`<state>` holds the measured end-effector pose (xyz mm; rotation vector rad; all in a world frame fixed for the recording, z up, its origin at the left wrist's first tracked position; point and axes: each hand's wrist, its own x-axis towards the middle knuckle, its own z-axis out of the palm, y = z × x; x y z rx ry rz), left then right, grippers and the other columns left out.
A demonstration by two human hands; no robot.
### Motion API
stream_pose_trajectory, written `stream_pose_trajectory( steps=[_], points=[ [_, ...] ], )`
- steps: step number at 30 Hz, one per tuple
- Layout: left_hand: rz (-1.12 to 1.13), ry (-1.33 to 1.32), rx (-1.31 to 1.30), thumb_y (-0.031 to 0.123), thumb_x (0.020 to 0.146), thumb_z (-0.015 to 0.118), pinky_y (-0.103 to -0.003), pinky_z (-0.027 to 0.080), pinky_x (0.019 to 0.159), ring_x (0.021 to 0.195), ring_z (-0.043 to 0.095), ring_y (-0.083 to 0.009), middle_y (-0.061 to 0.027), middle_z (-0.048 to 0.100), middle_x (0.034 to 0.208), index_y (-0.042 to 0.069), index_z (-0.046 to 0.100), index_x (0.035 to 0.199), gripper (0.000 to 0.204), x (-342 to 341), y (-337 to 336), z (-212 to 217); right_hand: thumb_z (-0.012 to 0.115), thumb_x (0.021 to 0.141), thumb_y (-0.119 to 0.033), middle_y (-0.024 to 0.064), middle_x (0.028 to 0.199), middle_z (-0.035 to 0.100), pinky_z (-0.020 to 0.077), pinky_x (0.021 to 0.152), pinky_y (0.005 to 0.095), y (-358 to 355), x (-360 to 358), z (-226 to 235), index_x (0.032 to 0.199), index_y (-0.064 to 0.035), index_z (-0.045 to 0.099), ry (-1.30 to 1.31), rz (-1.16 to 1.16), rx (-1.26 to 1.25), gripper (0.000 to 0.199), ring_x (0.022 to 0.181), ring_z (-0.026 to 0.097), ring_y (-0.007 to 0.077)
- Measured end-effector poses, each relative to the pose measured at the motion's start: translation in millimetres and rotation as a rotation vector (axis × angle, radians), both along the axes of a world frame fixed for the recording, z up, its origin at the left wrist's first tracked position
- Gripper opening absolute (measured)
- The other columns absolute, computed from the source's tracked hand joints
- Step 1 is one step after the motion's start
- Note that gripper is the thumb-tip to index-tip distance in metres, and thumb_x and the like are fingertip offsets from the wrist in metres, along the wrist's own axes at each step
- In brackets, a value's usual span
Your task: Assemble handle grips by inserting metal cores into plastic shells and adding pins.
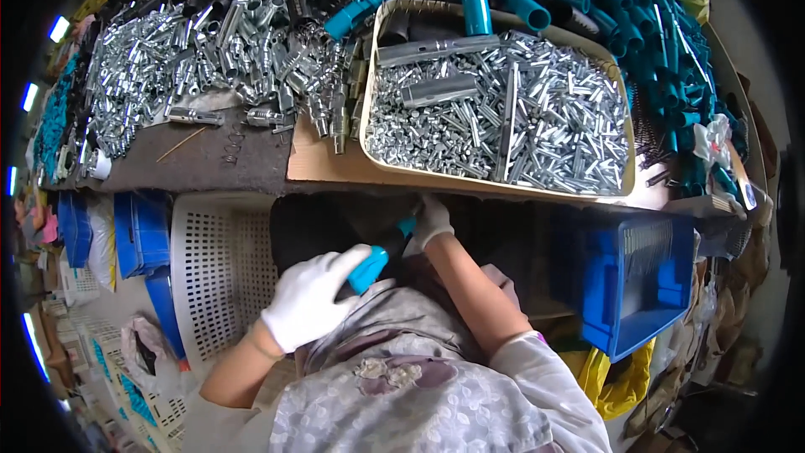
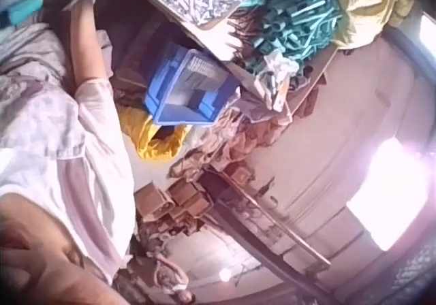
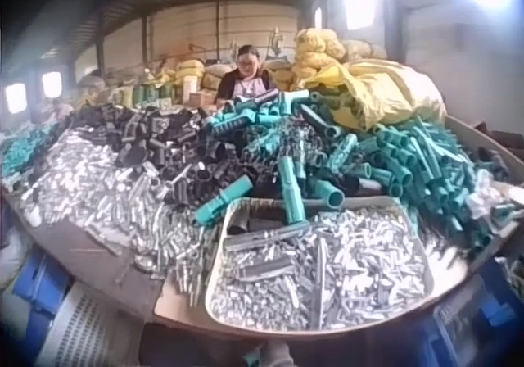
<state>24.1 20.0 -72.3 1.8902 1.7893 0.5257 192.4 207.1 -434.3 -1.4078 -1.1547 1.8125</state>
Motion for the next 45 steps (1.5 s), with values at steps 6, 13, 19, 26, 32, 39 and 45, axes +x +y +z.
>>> stream_pose_trajectory(
  steps=[6, 13, 19, 26, 32, 39, 45],
  points=[
    [-0.079, -0.058, -0.162, 0.029, 0.085, 0.069, -0.043, 0.054, 0.085, 0.103, 0.064, -0.034, -0.0162, 0.064, 0.117, 0.014, 0.057, 0.131, 0.05, 16.6, -2.1, -64.5, 0.045, 0.099, -0.038, 0.0196, 0.143, 0.054, 0.0408, 0.11, 0.0376, -30.2, -24.8, -164.2, 0.138, -0.0067, 0.056, -0.66, 0.586, 0.39, 0.052, 0.128, 0.055, 0.0345],
    [0.112, -0.076, -0.147, 0.036, 0.081, 0.075, -0.042, 0.057, 0.076, 0.088, 0.068, -0.0306, -0.0127, 0.067, 0.101, 0.015, 0.063, 0.125, 0.051, 25.3, -19.7, -106.9, 0.045, 0.099, -0.038, 0.0197, 0.142, 0.055, 0.0412, 0.11, 0.0374, -42.7, -62.0, -167.0, 0.137, -0.0069, 0.057, -0.581, 0.773, 0.246, 0.051, 0.127, 0.056, 0.0341],
    [0.142, -0.112, -0.134, 0.035, 0.082, 0.073, -0.043, 0.056, 0.077, 0.088, 0.068, -0.0346, -0.0146, 0.068, 0.101, 0.014, 0.064, 0.123, 0.047, 25.5, -4.3, -104.8, 0.046, 0.099, -0.038, 0.0197, 0.14, 0.056, 0.0415, 0.109, 0.0372, -45.1, -27.8, -142.7, 0.136, -0.007, 0.059, -0.587, 0.862, 0.173, 0.05, 0.127, 0.056, 0.0338],
    [0.154, -0.122, -0.133, 0.035, 0.083, 0.072, -0.045, 0.056, 0.075, 0.086, 0.068, -0.0349, -0.0145, 0.067, 0.098, 0.014, 0.064, 0.121, 0.044, 28.7, 13.6, -98.5, 0.046, 0.099, -0.038, 0.0198, 0.138, 0.057, 0.0418, 0.109, 0.037, -30.4, -27.1, -108.4, 0.134, -0.0072, 0.06, -0.606, 0.952, 0.107, 0.049, 0.127, 0.057, 0.0334],
    [0.183, -0.077, -0.198, 0.036, 0.086, 0.069, -0.048, 0.055, 0.072, 0.083, 0.068, -0.039, -0.0192, 0.067, 0.097, 0.014, 0.056, 0.132, 0.053, 56.2, 20.2, -106.3, 0.047, 0.098, -0.039, 0.0198, 0.137, 0.059, 0.0421, 0.108, 0.0368, -14.8, -24.7, -72.2, 0.133, -0.0073, 0.061, -0.618, 1.002, 0.06, 0.049, 0.126, 0.057, 0.0331],
    [0.289, -0.057, -0.356, 0.041, 0.09, 0.063, -0.055, 0.054, 0.073, 0.084, 0.068, -0.0448, -0.0247, 0.07, 0.094, 0.013, 0.048, 0.14, 0.06, 43.4, 24.7, -127.3, 0.047, 0.098, -0.039, 0.0198, 0.135, 0.06, 0.0425, 0.108, 0.0366, -35.4, -12.6, -29.2, 0.132, -0.0075, 0.062, -0.654, 1.026, 0.076, 0.048, 0.126, 0.057, 0.0327],
    [0.337, -0.094, -0.286, 0.038, 0.088, 0.064, -0.056, 0.053, 0.072, 0.079, 0.068, -0.0453, -0.0231, 0.07, 0.089, 0.013, 0.05, 0.135, 0.055, 46.3, 20.6, -133.1, 0.048, 0.098, -0.039, 0.0199, 0.134, 0.061, 0.0428, 0.107, 0.0364, -24.2, -23.5, 4.2, 0.131, -0.0076, 0.063, -0.689, 1.09, 0.095, 0.048, 0.126, 0.058, 0.0324]
  ],
)
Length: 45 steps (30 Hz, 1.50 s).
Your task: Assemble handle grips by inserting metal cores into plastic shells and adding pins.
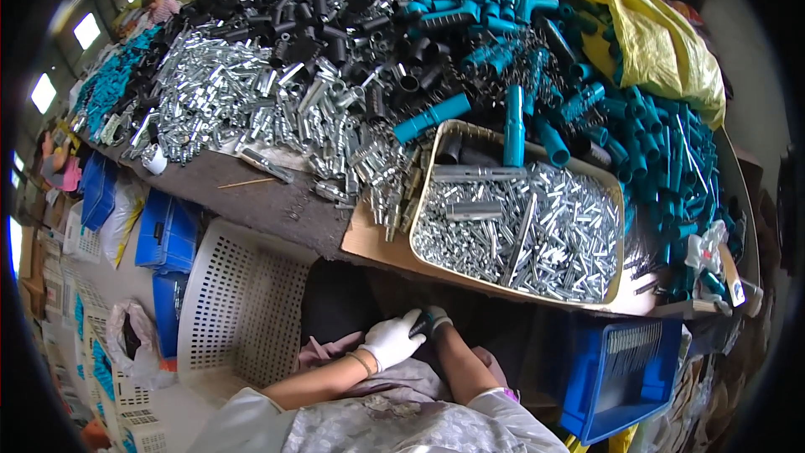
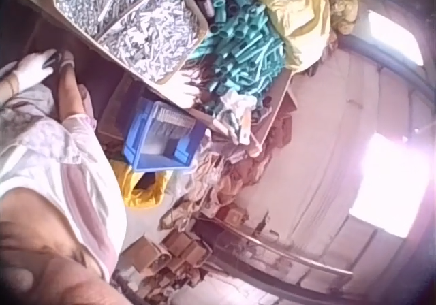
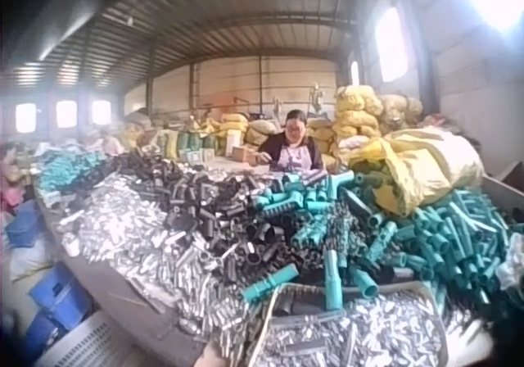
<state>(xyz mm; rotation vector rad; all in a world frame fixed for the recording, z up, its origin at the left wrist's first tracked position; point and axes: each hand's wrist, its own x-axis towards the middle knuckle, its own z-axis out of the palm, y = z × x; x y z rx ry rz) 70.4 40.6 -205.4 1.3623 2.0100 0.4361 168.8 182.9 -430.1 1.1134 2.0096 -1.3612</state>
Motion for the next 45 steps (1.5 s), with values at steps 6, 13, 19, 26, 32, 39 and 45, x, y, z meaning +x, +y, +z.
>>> stream_pose_trajectory(
  steps=[6, 13, 19, 26, 32, 39, 45],
  points=[
    [-0.048, -0.05, -0.067, 0.038, 0.084, 0.064, -0.055, 0.053, 0.072, 0.081, 0.068, -0.044, -0.0233, 0.07, 0.091, 0.012, 0.055, 0.124, 0.049, -7.9, 7.2, -0.3, 0.057, 0.091, -0.018, 0.0219, 0.117, 0.068, 0.0515, 0.093, 0.047, -1.1, 5.0, 48.5, 0.118, -0.0116, 0.068, 0.384, -0.116, 0.453, 0.03, 0.108, 0.065, 0.0382],
    [0.024, -0.076, 0.051, 0.029, 0.085, 0.057, -0.054, 0.052, 0.065, 0.071, 0.066, -0.0431, -0.0237, 0.069, 0.084, 0.001, 0.06, 0.11, 0.038, 8.5, 13.4, -68.1, 0.07, 0.083, -0.019, 0.0236, 0.086, 0.071, 0.0541, 0.075, 0.0409, -33.8, -27.7, 111.0, 0.089, 0.0017, 0.074, 0.648, -0.789, 0.584, 0.022, 0.082, 0.071, 0.0372],
    [0.02, -0.101, -0.013, 0.037, 0.086, 0.062, -0.05, 0.054, 0.069, 0.079, 0.067, -0.0427, -0.0234, 0.07, 0.094, 0.005, 0.061, 0.113, 0.042, -7.8, 6.2, -22.6, 0.068, 0.084, -0.016, 0.0212, 0.107, 0.073, 0.0506, 0.094, 0.0398, -34.6, -25.4, 161.9, 0.105, -0.0007, 0.074, 0.597, -0.635, 0.184, 0.026, 0.104, 0.068, 0.0361],
    [0.115, -0.11, 0.012, 0.029, 0.082, 0.059, -0.053, 0.052, 0.067, 0.075, 0.067, -0.0436, -0.0233, 0.07, 0.084, 0.004, 0.067, 0.099, 0.03, 11.6, 10.2, -54.8, 0.061, 0.09, -0.024, 0.0218, 0.104, 0.071, 0.0509, 0.09, 0.0466, -31.4, -24.7, 122.8, 0.105, -0.0072, 0.074, 0.441, -0.58, 0.477, 0.026, 0.099, 0.067, 0.0386],
    [0.029, -0.119, 0.04, 0.029, 0.086, 0.057, -0.053, 0.053, 0.071, 0.081, 0.068, -0.0436, -0.0235, 0.07, 0.091, 0.006, 0.065, 0.106, 0.031, -1.5, 5.0, -63.5, 0.067, 0.089, -0.023, 0.0215, 0.099, 0.073, 0.053, 0.087, 0.0402, -39.6, -38.1, 122.7, 0.1, -0.0035, 0.075, 0.464, -0.694, 0.467, 0.024, 0.098, 0.07, 0.0363],
    [0.071, -0.116, 0.062, 0.027, 0.084, 0.058, -0.053, 0.053, 0.066, 0.077, 0.069, -0.0429, -0.024, 0.071, 0.087, 0.005, 0.065, 0.106, 0.032, 0.7, 8.4, -56.9, 0.061, 0.091, -0.024, 0.0264, 0.095, 0.069, 0.0512, 0.081, 0.0465, -38.8, -29.0, 120.9, 0.093, -0.0002, 0.073, 0.524, -0.68, 0.411, 0.026, 0.092, 0.067, 0.0434],
    [0.187, -0.15, -0.037, 0.032, 0.088, 0.055, -0.052, 0.054, 0.075, 0.088, 0.069, -0.0422, -0.0205, 0.072, 0.096, 0.009, 0.062, 0.122, 0.042, 16.7, 7.9, -61.8, 0.053, 0.092, -0.026, 0.025, 0.109, 0.069, 0.0499, 0.09, 0.0541, -46.6, -17.8, 51.6, 0.113, -0.004, 0.068, 0.539, -0.508, 0.849, 0.034, 0.097, 0.064, 0.0459]
  ],
)
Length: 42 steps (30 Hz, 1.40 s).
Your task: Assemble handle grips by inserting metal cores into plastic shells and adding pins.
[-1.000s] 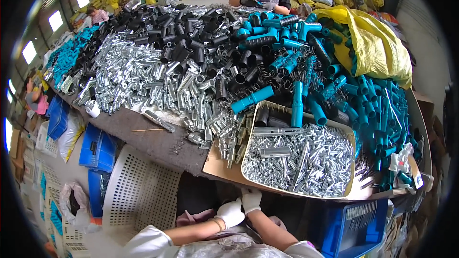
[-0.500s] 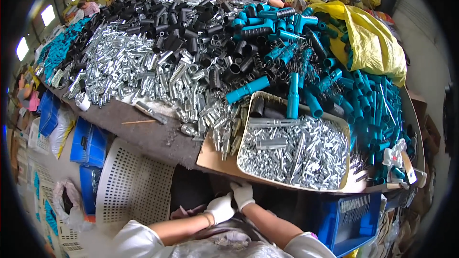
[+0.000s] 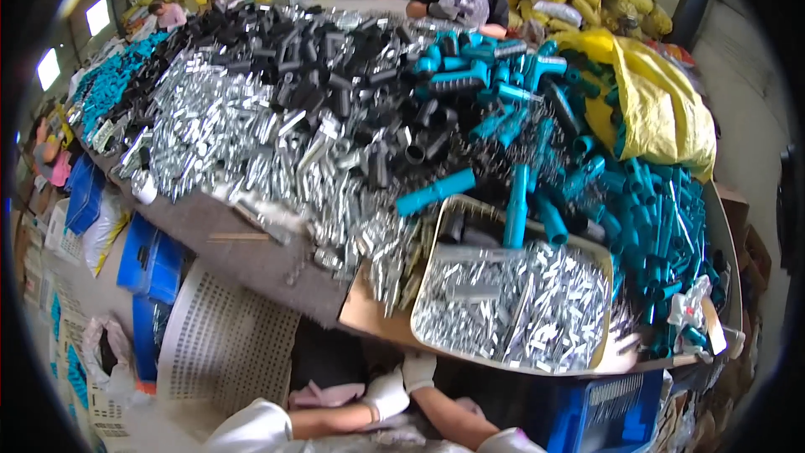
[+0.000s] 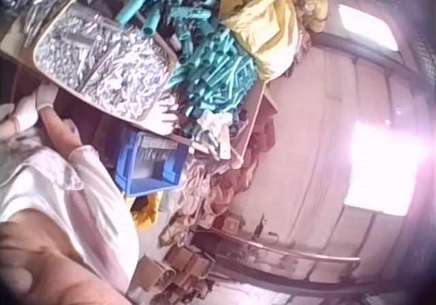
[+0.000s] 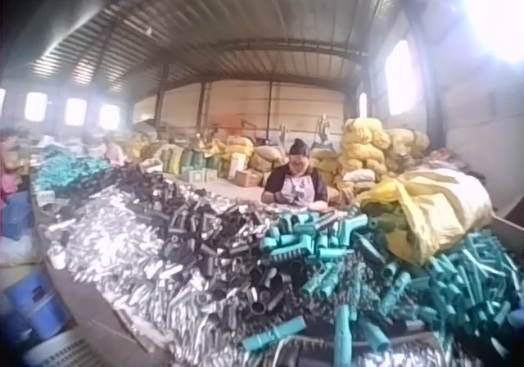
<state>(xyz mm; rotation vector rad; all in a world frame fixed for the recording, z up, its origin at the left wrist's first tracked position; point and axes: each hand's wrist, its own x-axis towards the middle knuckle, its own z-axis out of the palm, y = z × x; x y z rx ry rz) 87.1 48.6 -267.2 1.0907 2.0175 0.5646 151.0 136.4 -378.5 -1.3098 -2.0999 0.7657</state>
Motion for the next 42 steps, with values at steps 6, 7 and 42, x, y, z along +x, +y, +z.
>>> stream_pose_trajectory(
  steps=[6, 7, 42],
  points=[
    [-0.084, 0.051, 0.194, 0.027, 0.08, 0.064, -0.055, 0.053, 0.07, 0.081, 0.067, -0.0458, -0.0266, 0.069, 0.09, 0.005, 0.065, 0.113, 0.039, -23.2, 1.4, 6.7, 0.048, 0.098, -0.015, 0.0278, 0.108, 0.066, 0.0512, 0.085, 0.0504, 29.8, 4.1, 43.3, 0.106, 0.0015, 0.067, -0.386, 0.372, -0.115, 0.026, 0.096, 0.062, 0.0482],
    [-0.195, -0.019, 0.089, 0.026, 0.079, 0.065, -0.052, 0.054, 0.071, 0.081, 0.067, -0.0447, -0.0254, 0.069, 0.087, 0.004, 0.06, 0.117, 0.044, -36.6, 8.2, 56.1, 0.044, 0.101, -0.013, 0.0279, 0.115, 0.065, 0.0518, 0.088, 0.0465, 33.5, 22.5, 45.8, 0.114, -0.0013, 0.066, -0.282, 0.293, -0.01, 0.028, 0.099, 0.063, 0.0433],
    [-0.331, 0.329, -0.17, 0.018, 0.095, 0.057, -0.037, 0.056, 0.068, 0.074, 0.07, -0.0234, -0.0128, 0.074, 0.093, 0.009, 0.076, 0.096, 0.021, -248.3, -192.5, -114.6, 0.068, 0.085, -0.005, 0.011, 0.092, 0.072, 0.0568, 0.076, 0.035, 20.0, 49.5, 364.7, 0.103, -0.0055, 0.075, 0.24, 0.889, -0.019, 0.02, 0.083, 0.07, 0.0269]
  ],
)
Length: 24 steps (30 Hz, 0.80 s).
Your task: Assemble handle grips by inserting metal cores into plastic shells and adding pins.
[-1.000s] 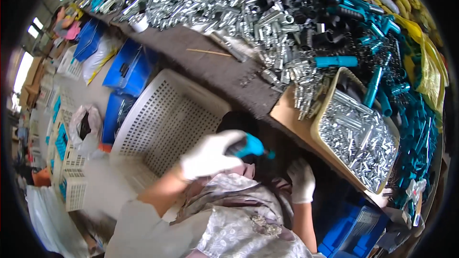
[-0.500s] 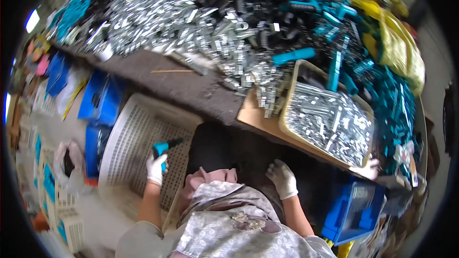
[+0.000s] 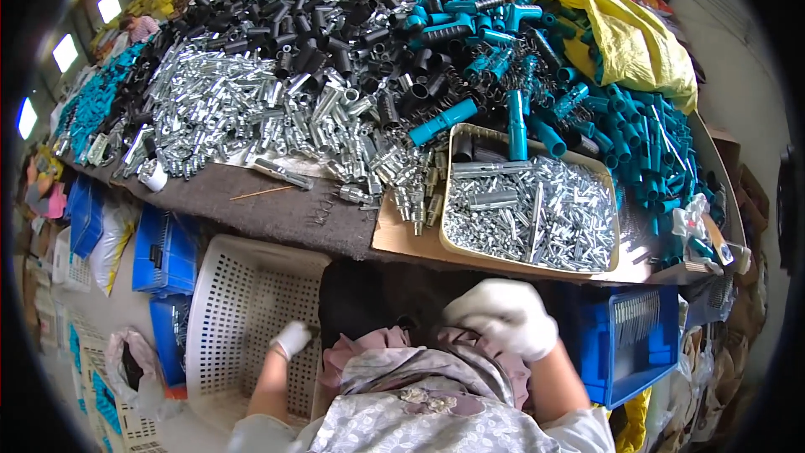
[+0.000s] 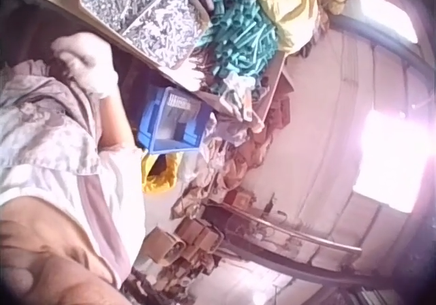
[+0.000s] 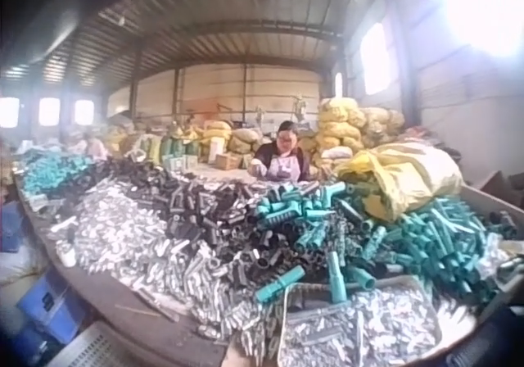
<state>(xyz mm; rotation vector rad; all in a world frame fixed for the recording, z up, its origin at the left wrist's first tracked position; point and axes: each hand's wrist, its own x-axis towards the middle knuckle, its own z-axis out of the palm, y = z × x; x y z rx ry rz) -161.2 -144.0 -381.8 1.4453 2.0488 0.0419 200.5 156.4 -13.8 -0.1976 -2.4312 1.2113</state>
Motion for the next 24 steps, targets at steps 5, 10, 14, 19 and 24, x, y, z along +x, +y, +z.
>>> stream_pose_trajectory(
  steps=[5, 10, 14, 19, 24],
  points=[
    [0.313, -0.583, 0.436, 0.011, 0.096, 0.057, -0.026, 0.053, 0.067, 0.072, 0.066, -0.0106, -0.0063, 0.073, 0.084, 0.001, 0.073, 0.106, 0.021, 41.7, 92.8, 308.8, 0.07, 0.077, -0.003, 0.007, 0.09, 0.068, 0.0513, 0.076, 0.0398, 62.6, -32.5, 34.5, 0.091, -0.0097, 0.073, 0.079, -0.513, 0.705, 0.015, 0.086, 0.064, 0.0292],
    [-0.067, -0.513, 0.656, 0.011, 0.093, 0.063, -0.032, 0.055, 0.076, 0.082, 0.069, -0.0208, -0.0112, 0.071, 0.09, 0.001, 0.071, 0.103, 0.017, 71.7, 162.5, 394.8, 0.07, 0.078, -0.009, 0.0084, 0.089, 0.065, 0.0508, 0.08, 0.0415, 91.5, -48.7, 21.9, 0.086, -0.0094, 0.072, 0.002, -0.549, 0.815, 0.009, 0.09, 0.062, 0.0307],
    [-0.177, -0.279, 0.798, 0.013, 0.091, 0.065, -0.035, 0.055, 0.078, 0.087, 0.07, -0.0274, -0.0122, 0.072, 0.094, 0.003, 0.072, 0.102, 0.016, 88.2, 201.5, 420.4, 0.068, 0.079, -0.008, 0.0107, 0.086, 0.064, 0.0509, 0.075, 0.0427, 124.9, -43.8, 25.3, 0.085, -0.0107, 0.074, -0.073, -0.636, 0.907, 0.009, 0.085, 0.061, 0.0306],
    [-0.327, -0.269, 0.881, 0.019, 0.09, 0.065, -0.037, 0.055, 0.08, 0.087, 0.07, -0.0301, -0.0121, 0.071, 0.095, 0.006, 0.072, 0.1, 0.017, 117.0, 217.5, 418.0, 0.074, 0.073, -0.016, 0.0141, 0.092, 0.065, 0.0532, 0.075, 0.0439, 153.1, -61.7, 28.4, 0.083, -0.0103, 0.075, -0.318, -0.546, 0.992, 0.012, 0.088, 0.062, 0.0323],
    [-0.348, -0.289, 0.91, 0.01, 0.089, 0.068, -0.034, 0.055, 0.078, 0.086, 0.07, -0.0265, -0.0117, 0.071, 0.095, 0.002, 0.071, 0.105, 0.018, 127.1, 214.3, 392.9, 0.076, 0.073, -0.018, 0.016, 0.096, 0.065, 0.0526, 0.079, 0.0437, 159.1, -51.7, 37.8, 0.087, -0.008, 0.072, -0.366, -0.454, 1.044, 0.017, 0.094, 0.062, 0.0325]
  ],
)
